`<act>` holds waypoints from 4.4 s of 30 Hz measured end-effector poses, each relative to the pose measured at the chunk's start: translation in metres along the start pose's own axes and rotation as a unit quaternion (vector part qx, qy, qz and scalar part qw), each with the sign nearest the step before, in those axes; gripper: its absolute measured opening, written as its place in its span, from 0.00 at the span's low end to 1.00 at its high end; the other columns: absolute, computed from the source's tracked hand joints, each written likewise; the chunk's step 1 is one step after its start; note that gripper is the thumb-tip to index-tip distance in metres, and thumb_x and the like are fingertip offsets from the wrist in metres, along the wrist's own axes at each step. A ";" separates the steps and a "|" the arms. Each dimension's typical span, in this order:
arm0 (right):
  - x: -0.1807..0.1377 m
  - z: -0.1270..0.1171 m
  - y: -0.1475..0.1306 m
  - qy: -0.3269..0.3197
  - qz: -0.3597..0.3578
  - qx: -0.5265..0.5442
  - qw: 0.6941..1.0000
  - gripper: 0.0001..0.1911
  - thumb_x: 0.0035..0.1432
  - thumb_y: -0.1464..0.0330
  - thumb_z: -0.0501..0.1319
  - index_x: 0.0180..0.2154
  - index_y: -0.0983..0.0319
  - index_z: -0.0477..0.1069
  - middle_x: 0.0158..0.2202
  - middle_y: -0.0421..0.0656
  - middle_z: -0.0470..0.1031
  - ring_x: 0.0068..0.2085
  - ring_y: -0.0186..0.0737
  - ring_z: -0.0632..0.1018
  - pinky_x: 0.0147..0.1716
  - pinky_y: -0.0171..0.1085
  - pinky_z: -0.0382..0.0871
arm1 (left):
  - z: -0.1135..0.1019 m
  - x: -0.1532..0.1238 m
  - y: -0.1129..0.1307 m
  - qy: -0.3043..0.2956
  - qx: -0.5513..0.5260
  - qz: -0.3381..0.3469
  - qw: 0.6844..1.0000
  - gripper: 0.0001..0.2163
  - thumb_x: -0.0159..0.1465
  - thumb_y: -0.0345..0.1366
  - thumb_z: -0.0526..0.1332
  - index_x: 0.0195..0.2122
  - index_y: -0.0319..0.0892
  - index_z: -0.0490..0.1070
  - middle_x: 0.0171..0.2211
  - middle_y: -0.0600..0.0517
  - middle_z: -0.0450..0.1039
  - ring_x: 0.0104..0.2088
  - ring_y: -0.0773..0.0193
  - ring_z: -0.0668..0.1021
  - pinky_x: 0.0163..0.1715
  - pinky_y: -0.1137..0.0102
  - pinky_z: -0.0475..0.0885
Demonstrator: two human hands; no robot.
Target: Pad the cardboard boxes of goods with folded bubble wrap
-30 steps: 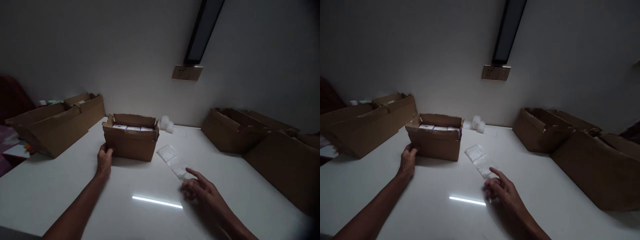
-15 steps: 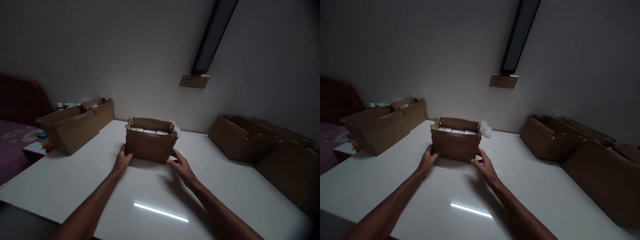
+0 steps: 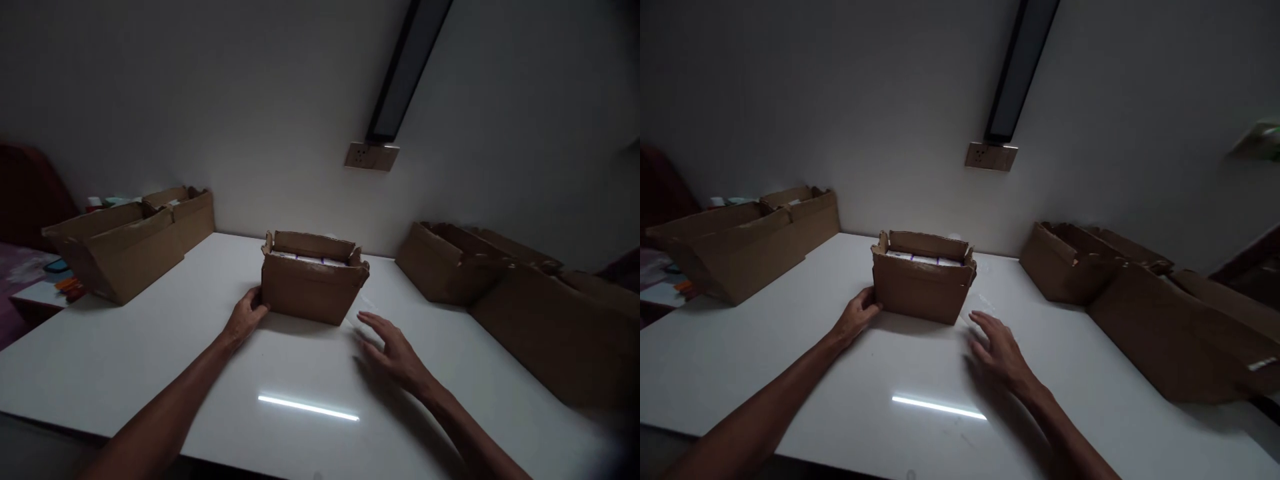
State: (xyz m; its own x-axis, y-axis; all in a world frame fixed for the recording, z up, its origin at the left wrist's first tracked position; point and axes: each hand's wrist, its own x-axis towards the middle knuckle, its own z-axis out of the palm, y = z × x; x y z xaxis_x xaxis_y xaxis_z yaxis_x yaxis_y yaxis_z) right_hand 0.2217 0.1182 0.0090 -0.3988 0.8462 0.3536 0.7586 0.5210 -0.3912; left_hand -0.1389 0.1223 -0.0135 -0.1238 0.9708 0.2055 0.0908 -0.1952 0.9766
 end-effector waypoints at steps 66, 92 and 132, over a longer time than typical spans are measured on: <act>-0.072 -0.004 -0.065 -0.063 0.121 0.038 0.990 0.23 0.59 0.64 0.53 0.55 0.61 0.66 0.29 0.42 0.76 0.29 0.44 0.77 0.30 0.41 0.67 | 0.009 -0.088 0.032 0.004 0.253 -0.031 0.967 0.13 0.53 0.35 0.59 0.40 0.43 0.72 0.23 0.57 0.68 0.25 0.63 0.70 0.30 0.70 0.65; 0.007 0.020 -0.021 0.068 0.034 0.087 0.993 0.25 0.62 0.61 0.56 0.59 0.62 0.66 0.60 0.54 0.70 0.57 0.53 0.74 0.51 0.52 0.71 | 0.004 -0.030 0.030 0.112 0.139 0.014 0.984 0.26 0.55 0.35 0.62 0.56 0.39 0.66 0.58 0.39 0.67 0.55 0.49 0.73 0.54 0.54 0.69; 0.017 0.022 0.003 0.097 0.073 0.130 0.984 0.21 0.62 0.63 0.51 0.51 0.59 0.75 0.46 0.45 0.82 0.45 0.47 0.81 0.46 0.44 0.73 | 0.037 -0.010 0.009 0.016 0.095 0.026 0.995 0.17 0.52 0.31 0.61 0.44 0.36 0.74 0.42 0.43 0.81 0.44 0.54 0.81 0.49 0.60 0.74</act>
State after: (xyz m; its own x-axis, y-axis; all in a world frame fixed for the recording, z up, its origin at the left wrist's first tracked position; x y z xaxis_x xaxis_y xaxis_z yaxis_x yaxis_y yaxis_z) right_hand 0.2050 0.1368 -0.0049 -0.1702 0.8904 0.4222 0.6326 0.4272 -0.6460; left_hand -0.0998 0.1156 -0.0095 -0.1456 0.9545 0.2601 0.2824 -0.2119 0.9356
